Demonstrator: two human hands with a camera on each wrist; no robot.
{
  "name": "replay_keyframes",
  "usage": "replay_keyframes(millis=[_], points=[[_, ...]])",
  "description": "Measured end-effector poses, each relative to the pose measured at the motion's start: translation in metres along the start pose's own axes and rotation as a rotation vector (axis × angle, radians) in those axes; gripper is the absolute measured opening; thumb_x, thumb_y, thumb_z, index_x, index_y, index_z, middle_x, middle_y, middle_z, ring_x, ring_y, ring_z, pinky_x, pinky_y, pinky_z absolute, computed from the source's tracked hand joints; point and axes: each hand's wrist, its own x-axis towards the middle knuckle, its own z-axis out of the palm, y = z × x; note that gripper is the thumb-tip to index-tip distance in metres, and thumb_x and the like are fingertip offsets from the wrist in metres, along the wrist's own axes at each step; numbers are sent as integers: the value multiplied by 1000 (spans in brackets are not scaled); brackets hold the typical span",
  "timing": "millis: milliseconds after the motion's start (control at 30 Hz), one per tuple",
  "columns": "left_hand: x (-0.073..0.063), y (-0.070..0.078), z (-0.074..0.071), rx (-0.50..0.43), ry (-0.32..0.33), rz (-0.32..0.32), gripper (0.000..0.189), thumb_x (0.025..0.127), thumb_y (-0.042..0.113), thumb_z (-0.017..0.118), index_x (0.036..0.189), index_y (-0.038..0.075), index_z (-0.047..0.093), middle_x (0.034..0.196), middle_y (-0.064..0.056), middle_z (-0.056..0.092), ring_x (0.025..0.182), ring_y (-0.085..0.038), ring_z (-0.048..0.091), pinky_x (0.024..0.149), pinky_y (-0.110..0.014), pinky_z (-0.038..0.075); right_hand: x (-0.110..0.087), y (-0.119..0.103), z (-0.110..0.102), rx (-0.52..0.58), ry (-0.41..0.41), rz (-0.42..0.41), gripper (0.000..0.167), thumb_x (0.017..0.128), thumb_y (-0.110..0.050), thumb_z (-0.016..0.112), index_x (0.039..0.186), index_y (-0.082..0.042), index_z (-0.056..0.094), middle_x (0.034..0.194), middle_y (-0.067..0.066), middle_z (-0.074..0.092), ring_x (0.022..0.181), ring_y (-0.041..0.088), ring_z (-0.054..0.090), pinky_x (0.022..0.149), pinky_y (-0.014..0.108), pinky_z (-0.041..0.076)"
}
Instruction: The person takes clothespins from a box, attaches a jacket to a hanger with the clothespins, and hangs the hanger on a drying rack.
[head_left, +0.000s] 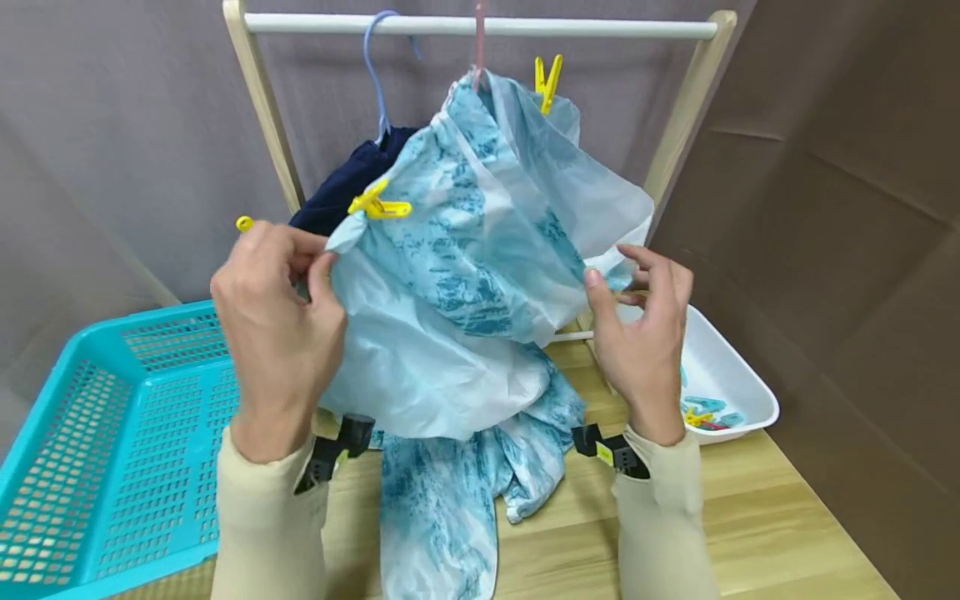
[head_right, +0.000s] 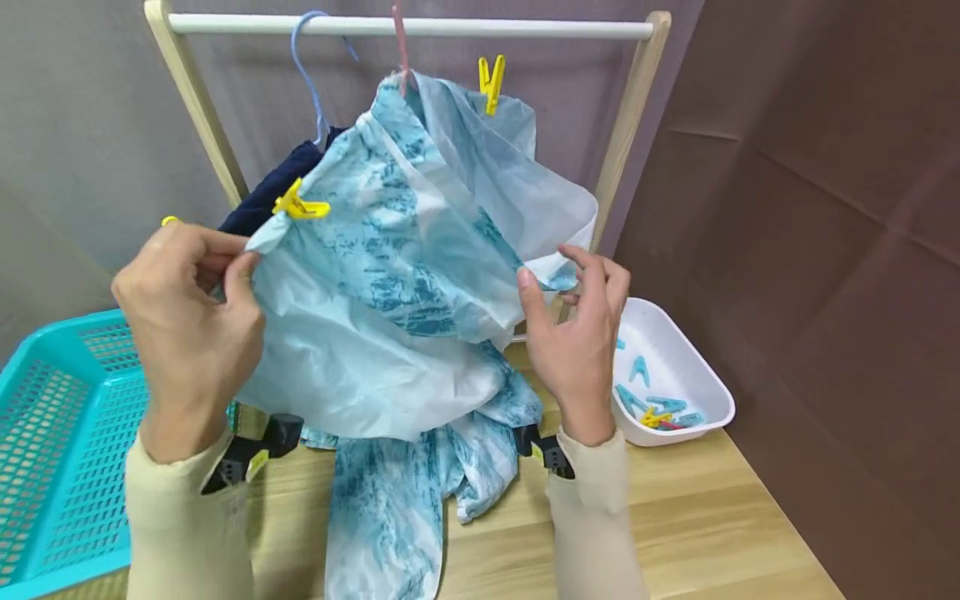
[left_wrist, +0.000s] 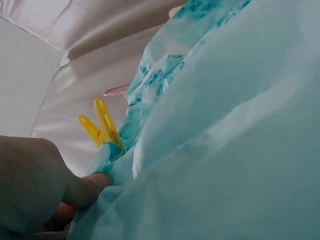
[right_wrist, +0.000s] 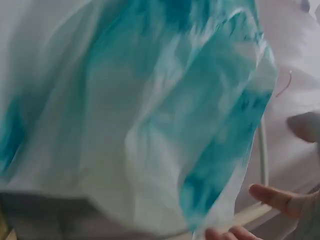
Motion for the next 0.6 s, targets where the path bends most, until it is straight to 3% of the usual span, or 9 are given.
replay_keyframes(millis=[133,200,333,467,600], points=[[-2,-5,7,24,1,-15,8,92,0,67,87,-4,71,79,-19,67,72,-35,61,69,-46,45,0,20,-10,-36,-92,-1,59,98,-38,65,152,-23,49,158,13,29,132,27,47,106,43,44],[-4,-12,13,48,-42,-46,7,92,2,69,88,-2,73,80,-17,67,74,-35,62,70,-49,46,2,26,-9,-72,-180,38,67,98,-45,63,158,-34,36,167,10,13,145,34,38,112,56,39],[-23,-23,23,77,-108,-123,8,93,8,72,88,1,75,79,-14,65,77,-34,62,71,-49,47,2,37,-2,-184,-404,93,78,101,-58,51,162,-44,6,171,8,-13,157,44,11,113,74,28],[-40,-29,24,50,-85,-167,11,94,13,73,92,3,77,83,-14,68,79,-32,63,77,-46,47,2,47,7,-243,-602,89,78,103,-64,37,163,-39,-6,172,6,-15,158,44,5,116,75,22],[-53,-33,17,26,-29,-187,12,96,12,70,98,4,79,86,-16,72,77,-33,60,75,-42,42,-5,58,15,-246,-763,49,85,101,-66,42,164,-34,-6,173,2,-6,160,36,4,121,68,18]])
